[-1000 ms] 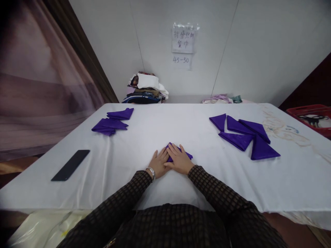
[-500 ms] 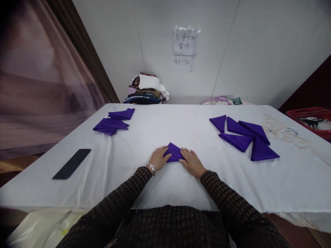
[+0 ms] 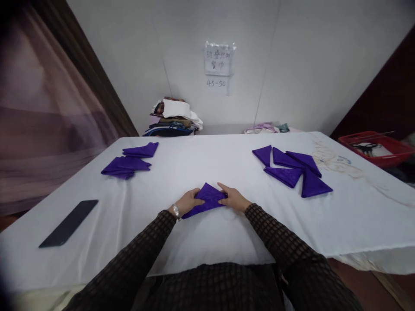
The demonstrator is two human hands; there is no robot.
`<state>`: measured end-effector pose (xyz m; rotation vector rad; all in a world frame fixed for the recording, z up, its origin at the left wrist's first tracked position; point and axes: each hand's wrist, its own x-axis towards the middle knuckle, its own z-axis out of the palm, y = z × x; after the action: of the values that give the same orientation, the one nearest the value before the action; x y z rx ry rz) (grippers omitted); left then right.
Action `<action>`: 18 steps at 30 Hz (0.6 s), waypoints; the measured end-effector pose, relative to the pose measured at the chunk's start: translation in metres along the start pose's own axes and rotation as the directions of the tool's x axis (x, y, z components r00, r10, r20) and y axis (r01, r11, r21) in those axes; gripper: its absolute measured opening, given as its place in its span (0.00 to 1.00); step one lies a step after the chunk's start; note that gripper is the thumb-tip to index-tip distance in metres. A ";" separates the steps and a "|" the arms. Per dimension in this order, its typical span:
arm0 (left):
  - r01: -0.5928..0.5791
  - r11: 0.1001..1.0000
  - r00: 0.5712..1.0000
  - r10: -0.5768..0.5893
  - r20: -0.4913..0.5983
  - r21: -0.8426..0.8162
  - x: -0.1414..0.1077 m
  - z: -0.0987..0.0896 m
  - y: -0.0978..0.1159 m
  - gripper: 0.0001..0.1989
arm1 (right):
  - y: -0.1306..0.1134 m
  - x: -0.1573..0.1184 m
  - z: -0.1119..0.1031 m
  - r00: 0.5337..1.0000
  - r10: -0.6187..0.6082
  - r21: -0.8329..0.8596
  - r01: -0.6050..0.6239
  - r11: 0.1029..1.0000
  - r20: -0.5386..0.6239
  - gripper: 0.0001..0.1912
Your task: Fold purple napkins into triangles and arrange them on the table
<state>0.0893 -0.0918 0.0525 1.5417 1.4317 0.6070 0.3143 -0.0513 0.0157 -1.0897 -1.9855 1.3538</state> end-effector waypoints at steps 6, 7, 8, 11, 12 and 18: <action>-0.005 0.940 0.988 0.058 0.143 -0.341 -0.006 -0.009 0.011 0.16 | -0.030 -0.009 -0.013 0.959 0.065 0.370 -0.169 0.914 0.276 0.24; 0.002 0.930 0.984 0.063 0.165 -0.366 -0.006 -0.008 0.016 0.16 | -0.033 -0.012 -0.016 0.952 0.087 0.402 -0.206 0.892 0.294 0.22; 0.010 0.922 0.980 0.067 0.186 -0.386 -0.005 -0.006 0.020 0.17 | -0.036 -0.015 -0.019 0.948 0.105 0.429 -0.232 0.873 0.301 0.21; 0.016 0.913 0.969 0.086 0.231 -0.407 0.002 0.005 0.036 0.18 | -0.041 -0.023 -0.029 0.955 0.102 0.497 -0.234 0.836 0.278 0.24; 0.013 0.914 0.967 0.092 0.237 -0.407 0.006 0.010 0.041 0.19 | -0.042 -0.026 -0.033 0.961 0.101 0.509 -0.224 0.831 0.258 0.25; -0.010 0.880 0.947 0.161 0.278 -0.474 0.043 0.043 0.060 0.22 | -0.040 -0.046 -0.081 0.976 0.171 0.497 -0.217 0.840 0.136 0.23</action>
<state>0.1645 -0.0571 0.0749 1.2472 0.8958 0.6727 0.3878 -0.0539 0.0855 -1.0001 -1.4540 1.9240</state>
